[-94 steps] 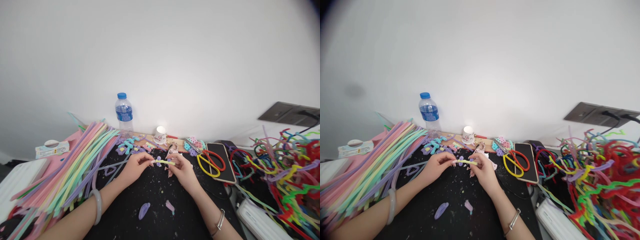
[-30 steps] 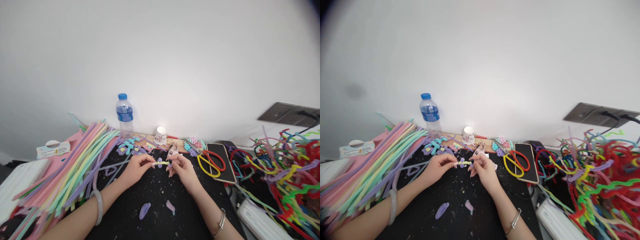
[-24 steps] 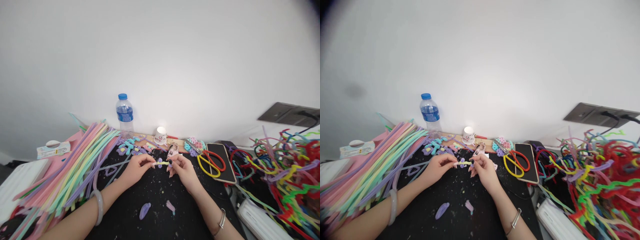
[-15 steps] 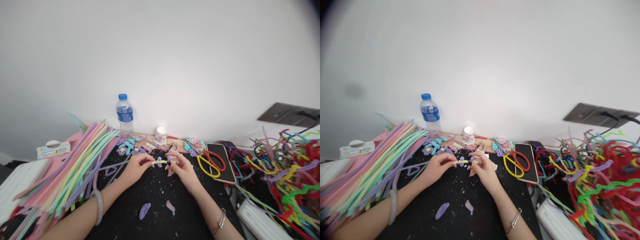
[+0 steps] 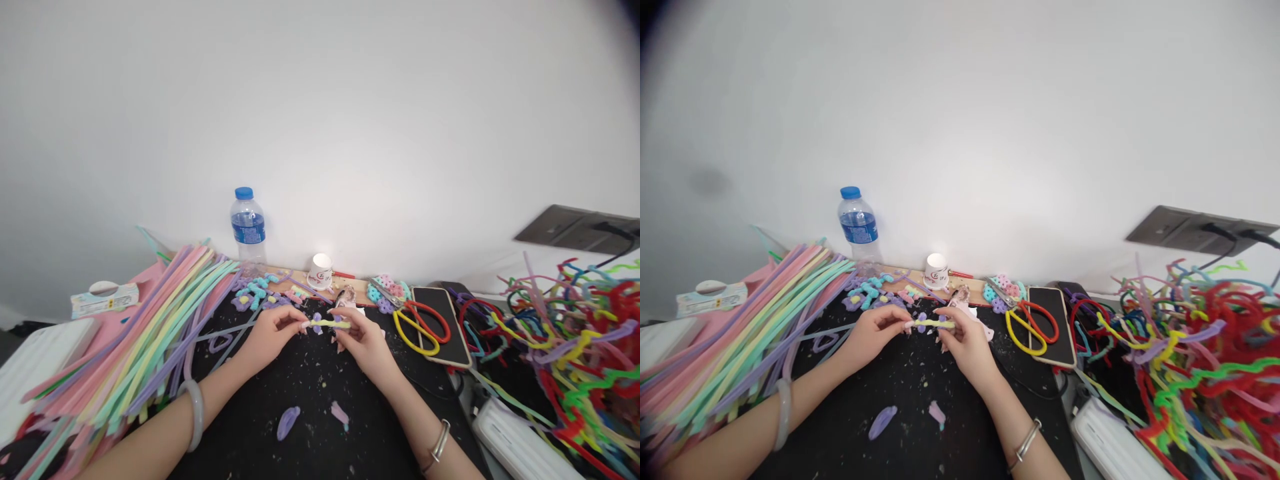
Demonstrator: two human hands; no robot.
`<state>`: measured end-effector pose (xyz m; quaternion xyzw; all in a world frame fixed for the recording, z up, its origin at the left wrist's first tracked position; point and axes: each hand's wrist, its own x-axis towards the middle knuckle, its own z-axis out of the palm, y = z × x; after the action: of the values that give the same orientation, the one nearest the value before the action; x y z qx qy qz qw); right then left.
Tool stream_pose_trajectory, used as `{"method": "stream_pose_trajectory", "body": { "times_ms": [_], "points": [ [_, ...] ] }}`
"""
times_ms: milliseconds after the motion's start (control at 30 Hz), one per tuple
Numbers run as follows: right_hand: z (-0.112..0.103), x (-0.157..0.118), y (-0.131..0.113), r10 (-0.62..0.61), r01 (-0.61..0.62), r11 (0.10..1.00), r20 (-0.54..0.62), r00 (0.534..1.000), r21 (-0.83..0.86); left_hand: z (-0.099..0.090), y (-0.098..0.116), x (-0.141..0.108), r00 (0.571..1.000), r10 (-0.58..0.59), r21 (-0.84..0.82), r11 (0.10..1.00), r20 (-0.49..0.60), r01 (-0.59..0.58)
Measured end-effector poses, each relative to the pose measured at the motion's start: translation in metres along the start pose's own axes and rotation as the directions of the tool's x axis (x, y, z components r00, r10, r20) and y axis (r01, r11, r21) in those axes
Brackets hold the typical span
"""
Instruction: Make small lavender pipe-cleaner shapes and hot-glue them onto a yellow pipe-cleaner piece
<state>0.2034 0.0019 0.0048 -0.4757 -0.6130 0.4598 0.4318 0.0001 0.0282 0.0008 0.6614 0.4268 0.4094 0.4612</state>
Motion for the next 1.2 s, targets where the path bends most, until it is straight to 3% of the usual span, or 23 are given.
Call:
{"method": "stream_pose_trajectory", "body": {
  "times_ms": [300,1200],
  "points": [
    [-0.0008,-0.0012,0.0006,-0.027,0.026,0.995,-0.010,1.000,-0.094,0.0006,-0.0009,0.0002,1.000,-0.011,-0.018,1.000,-0.001,0.011],
    [-0.0006,-0.0017,0.0002,-0.049,0.047,0.991,-0.018,0.999,-0.122,0.0007,-0.0001,-0.0010,0.999,-0.021,-0.054,0.998,0.024,0.022]
  ]
}}
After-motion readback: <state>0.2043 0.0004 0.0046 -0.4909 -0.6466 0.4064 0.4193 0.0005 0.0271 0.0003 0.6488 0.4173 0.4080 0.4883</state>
